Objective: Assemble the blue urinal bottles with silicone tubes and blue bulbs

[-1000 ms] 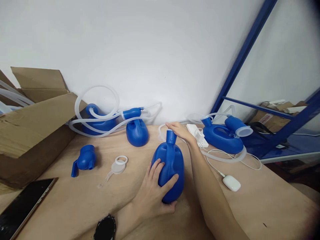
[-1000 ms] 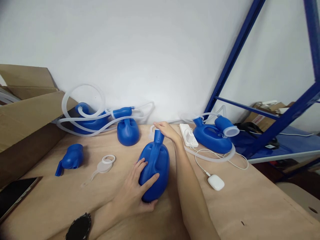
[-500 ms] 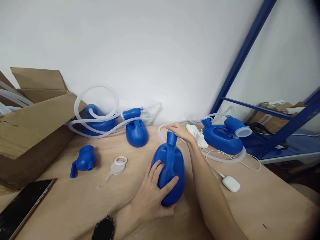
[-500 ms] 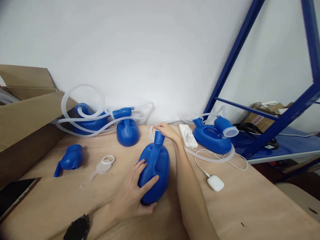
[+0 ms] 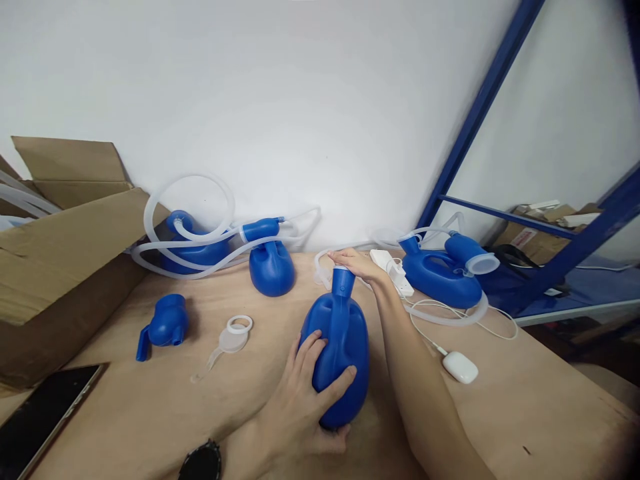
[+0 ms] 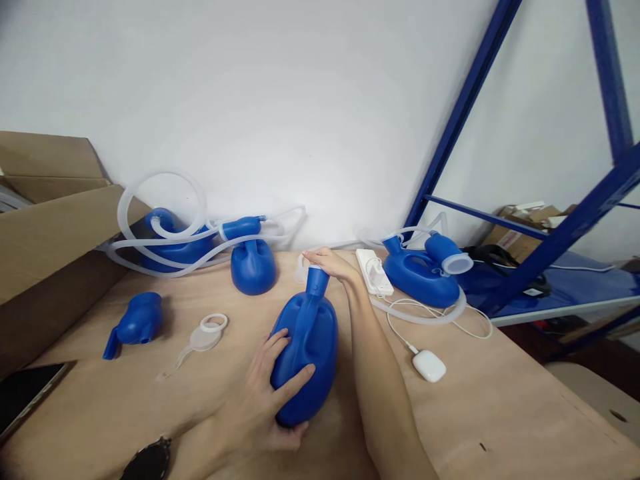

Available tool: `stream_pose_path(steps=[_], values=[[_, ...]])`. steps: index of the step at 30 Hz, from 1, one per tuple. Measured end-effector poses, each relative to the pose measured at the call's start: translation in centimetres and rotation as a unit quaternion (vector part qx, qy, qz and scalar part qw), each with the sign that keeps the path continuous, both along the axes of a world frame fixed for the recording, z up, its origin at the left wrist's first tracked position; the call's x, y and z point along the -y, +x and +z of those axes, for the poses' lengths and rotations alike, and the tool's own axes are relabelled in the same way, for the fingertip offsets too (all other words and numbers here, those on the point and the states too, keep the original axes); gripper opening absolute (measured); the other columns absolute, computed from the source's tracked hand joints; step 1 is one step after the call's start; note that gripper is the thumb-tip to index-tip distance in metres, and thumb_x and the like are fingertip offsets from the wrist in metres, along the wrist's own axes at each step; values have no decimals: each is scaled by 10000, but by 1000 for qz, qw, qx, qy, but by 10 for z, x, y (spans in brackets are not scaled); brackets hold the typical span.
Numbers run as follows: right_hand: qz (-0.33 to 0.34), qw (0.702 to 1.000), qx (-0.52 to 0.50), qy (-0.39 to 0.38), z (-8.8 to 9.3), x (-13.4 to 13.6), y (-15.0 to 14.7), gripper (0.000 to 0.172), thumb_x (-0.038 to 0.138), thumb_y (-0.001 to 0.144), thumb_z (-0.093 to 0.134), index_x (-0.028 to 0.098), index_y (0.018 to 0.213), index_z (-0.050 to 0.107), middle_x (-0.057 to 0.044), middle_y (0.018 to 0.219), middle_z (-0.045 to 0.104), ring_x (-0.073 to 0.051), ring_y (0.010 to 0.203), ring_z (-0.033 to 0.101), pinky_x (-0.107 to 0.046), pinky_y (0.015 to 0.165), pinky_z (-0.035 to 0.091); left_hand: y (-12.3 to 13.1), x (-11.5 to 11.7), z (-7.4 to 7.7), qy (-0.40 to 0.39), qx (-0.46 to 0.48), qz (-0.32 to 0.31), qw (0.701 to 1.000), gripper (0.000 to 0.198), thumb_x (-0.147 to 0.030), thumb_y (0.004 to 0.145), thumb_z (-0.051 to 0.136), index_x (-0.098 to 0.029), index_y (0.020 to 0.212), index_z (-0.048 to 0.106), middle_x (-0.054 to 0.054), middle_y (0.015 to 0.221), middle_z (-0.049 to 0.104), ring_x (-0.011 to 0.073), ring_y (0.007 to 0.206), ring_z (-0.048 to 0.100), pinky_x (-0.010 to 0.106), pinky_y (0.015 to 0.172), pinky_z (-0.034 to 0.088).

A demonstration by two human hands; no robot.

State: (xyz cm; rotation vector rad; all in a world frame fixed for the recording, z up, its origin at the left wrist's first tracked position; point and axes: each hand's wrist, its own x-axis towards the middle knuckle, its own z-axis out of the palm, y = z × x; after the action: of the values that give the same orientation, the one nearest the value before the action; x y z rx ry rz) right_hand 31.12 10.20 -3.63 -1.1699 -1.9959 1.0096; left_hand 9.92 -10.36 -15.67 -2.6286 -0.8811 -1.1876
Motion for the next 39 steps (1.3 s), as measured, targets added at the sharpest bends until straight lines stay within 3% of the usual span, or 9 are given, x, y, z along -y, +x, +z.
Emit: stream_pose_path(steps=[6,10,13,16,20,27,33,36,39], values=[[-21,998,-2,52,-6,-11,-9,636,811,901,412,212,707,500,33,658,452,-135,633,435,-288,648,401,4,-4,-2,5,-28,70,997,985,-429,668,897,-326,1551,474,237,1580,331,526,1428,439,766,1020,484],[-7,998,15,63,-5,-6,-19,611,752,873,563,181,1071,656,-88,1099,671,-224,1011,621,-334,913,497,14,6,3,-31,-32,134,990,1011,-496,818,821,-255,1661,319,288,1697,221,542,1491,367,776,1026,483],[4,995,102,19,-2,5,-25,911,658,702,847,186,1416,536,-173,1377,618,-301,1201,627,-385,1010,507,21,22,6,-73,-30,82,994,995,-448,850,779,-202,1675,280,279,1757,75,547,1565,248,763,1057,487],[11,984,178,-8,1,16,-29,1103,588,664,918,167,1541,400,-203,1370,647,-345,1199,658,-411,1007,529,20,28,10,-99,23,-5,995,691,-277,878,711,-223,1530,488,224,1726,274,452,1572,330,675,1111,512],[26,985,171,-7,5,26,-34,1039,550,699,903,155,1521,407,-148,1244,711,-305,1083,699,-346,886,566,-3,-6,40,-128,157,-11,979,231,-159,969,549,-247,1136,682,111,1211,731,259,1167,709,443,994,614],[111,961,249,50,15,51,-64,565,442,813,847,166,1240,600,-69,1043,751,-254,907,714,-307,767,526,-52,-95,112,-208,154,142,955,189,-390,897,646,-209,844,636,65,913,701,250,912,662,396,851,534],[86,907,372,179,24,85,-89,743,399,915,789,69,1505,483,-257,1263,742,-374,1141,730,-349,829,518,-69,-103,120,-333,152,119,923,328,-504,815,684,-208,764,551,-31,670,570,154,640,511,277,605,386],[98,888,401,202,27,89,-93,542,277,961,730,109,1444,551,-216,1201,770,-349,1096,746,-341,817,492,-70,-102,118,-388,167,97,901,437,-557,751,721,-214,647,471,-54,584,483,120,569,420,257,552,312],[127,894,385,191,27,84,-95,402,424,951,749,163,1233,632,-158,1135,776,-329,1032,742,-324,771,459,-66,-101,115,-400,194,105,889,447,-583,718,733,-214,661,489,-52,577,503,118,552,438,255,539,315]])
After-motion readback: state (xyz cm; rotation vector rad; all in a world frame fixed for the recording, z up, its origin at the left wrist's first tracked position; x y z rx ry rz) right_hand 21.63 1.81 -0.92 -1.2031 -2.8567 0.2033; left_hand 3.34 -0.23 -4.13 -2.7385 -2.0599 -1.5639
